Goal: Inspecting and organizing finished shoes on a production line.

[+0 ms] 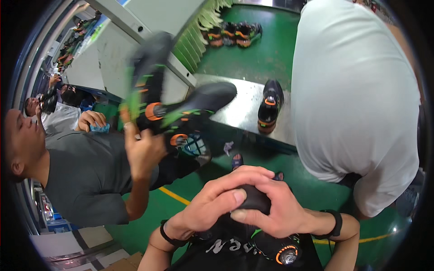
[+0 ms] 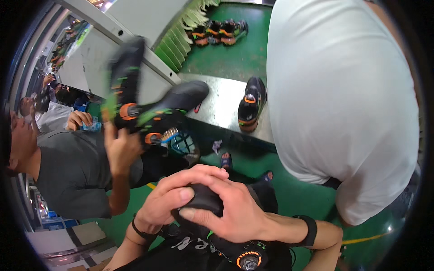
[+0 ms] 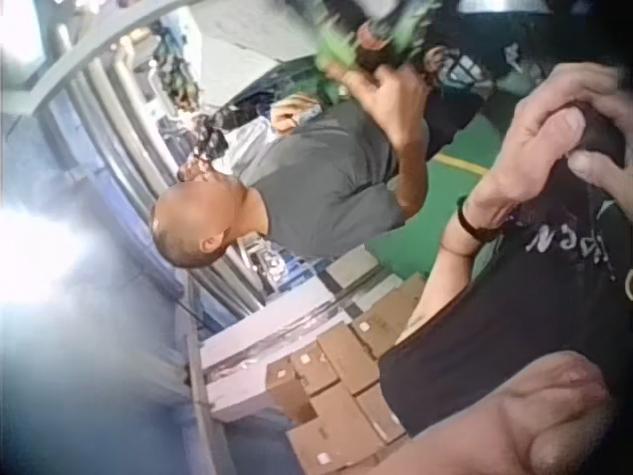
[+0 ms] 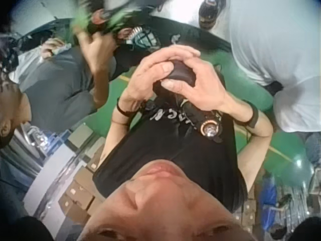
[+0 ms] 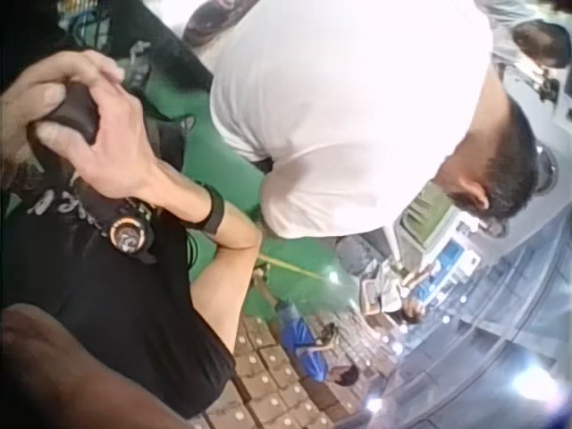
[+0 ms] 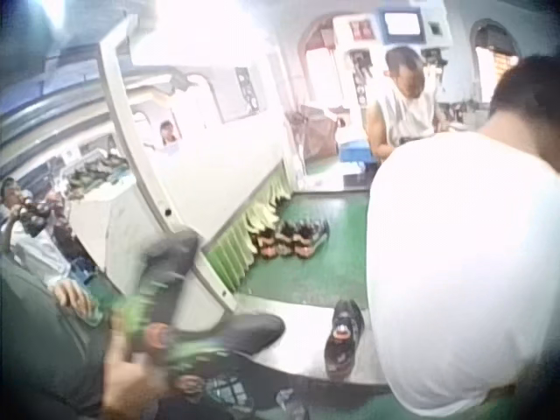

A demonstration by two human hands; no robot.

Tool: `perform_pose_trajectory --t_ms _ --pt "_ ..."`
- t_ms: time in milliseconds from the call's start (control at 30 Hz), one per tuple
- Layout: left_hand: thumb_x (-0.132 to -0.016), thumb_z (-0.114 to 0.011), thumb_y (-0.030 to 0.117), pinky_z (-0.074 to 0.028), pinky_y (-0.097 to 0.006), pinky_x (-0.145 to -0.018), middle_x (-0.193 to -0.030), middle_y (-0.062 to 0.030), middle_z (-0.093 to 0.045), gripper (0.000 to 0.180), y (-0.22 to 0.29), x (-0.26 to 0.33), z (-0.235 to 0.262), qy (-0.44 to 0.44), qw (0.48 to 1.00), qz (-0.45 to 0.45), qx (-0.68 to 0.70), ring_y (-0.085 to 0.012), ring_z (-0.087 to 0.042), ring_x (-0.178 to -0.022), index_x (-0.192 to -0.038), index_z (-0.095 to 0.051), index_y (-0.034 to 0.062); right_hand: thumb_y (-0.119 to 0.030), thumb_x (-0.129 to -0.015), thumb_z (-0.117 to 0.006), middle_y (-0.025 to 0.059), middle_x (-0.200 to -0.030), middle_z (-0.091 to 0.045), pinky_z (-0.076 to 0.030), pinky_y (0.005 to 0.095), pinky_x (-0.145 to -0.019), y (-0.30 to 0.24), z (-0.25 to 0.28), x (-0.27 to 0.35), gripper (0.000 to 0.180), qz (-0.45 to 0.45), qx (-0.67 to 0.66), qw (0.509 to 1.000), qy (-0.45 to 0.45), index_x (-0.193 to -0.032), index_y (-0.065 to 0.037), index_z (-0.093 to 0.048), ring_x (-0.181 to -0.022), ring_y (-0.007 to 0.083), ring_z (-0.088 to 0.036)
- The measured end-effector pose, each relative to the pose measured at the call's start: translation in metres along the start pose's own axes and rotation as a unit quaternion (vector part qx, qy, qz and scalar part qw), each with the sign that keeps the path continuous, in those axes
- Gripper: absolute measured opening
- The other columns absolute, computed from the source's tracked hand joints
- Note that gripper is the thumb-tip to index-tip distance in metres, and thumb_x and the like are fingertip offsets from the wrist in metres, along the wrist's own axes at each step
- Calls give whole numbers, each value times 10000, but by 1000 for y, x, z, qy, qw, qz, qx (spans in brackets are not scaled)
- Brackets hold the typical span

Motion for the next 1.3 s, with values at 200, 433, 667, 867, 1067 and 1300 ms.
perform_pose_trajectory --t_ms 200,433,667,867,1067,1300 --pt "-875 -501 362 -374 -378 -1049 -1410 -215 -433 555 4 4 -11 80 994 24 76 -262 -485 -1245 -1268 -524 -28 -287 -830 -742 130 -943 -655 -516 323 -758 -7 3 -4 476 41 -33 999 -8 -1142 29 -571 -851 216 -651" --pt "-824 -493 311 -261 -394 -1120 -1475 -216 -353 640 4 0 7 10 997 48 65 -292 -385 -1335 -1336 -462 -71 -276 -829 -743 116 -856 -648 -507 308 -682 -7 -2 -10 432 17 3 999 -31 -1096 29 -593 -752 202 -637" --pt "-950 -434 145 -349 -331 -1036 -1290 -123 -499 406 -3 -11 20 -8 1000 15 -17 -194 -470 -1208 -1313 -480 -32 -247 -833 -748 126 -943 -650 -515 314 -749 6 5 -21 452 84 48 995 -1 -1144 30 -572 -833 200 -646" --pt "-962 -485 400 -318 -360 -1085 -1382 -162 -453 662 -4 -22 37 15 993 0 121 -229 -450 -1273 -1421 -317 -46 -265 -847 -731 106 -1055 -624 -489 296 -845 3 13 -39 485 -24 -68 996 44 -1182 32 -545 -939 149 -604" --pt "-954 -471 328 -244 -355 -1123 -1475 -173 -336 700 -14 -9 37 44 993 -61 93 -235 -339 -1362 -1470 -207 -65 -294 -860 -714 86 -1162 -568 -421 302 -950 8 16 -47 574 -4 -204 975 93 -1274 22 -473 -1079 143 -530" --pt "-944 -449 299 -233 -366 -1127 -1493 -165 -317 692 -16 -6 42 39 996 -23 79 -242 -320 -1374 -1476 -192 -61 -231 -798 -782 84 -1173 -554 -425 310 -958 11 10 -41 704 -25 -211 975 71 -1334 -4 -387 -1083 150 -544"
Point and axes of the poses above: each hand's wrist, its own x-axis away from the middle knuckle, its own z-axis out of the back of the hand, y = z × x, the point moved 1 cm from there along -x, towards the middle knuckle
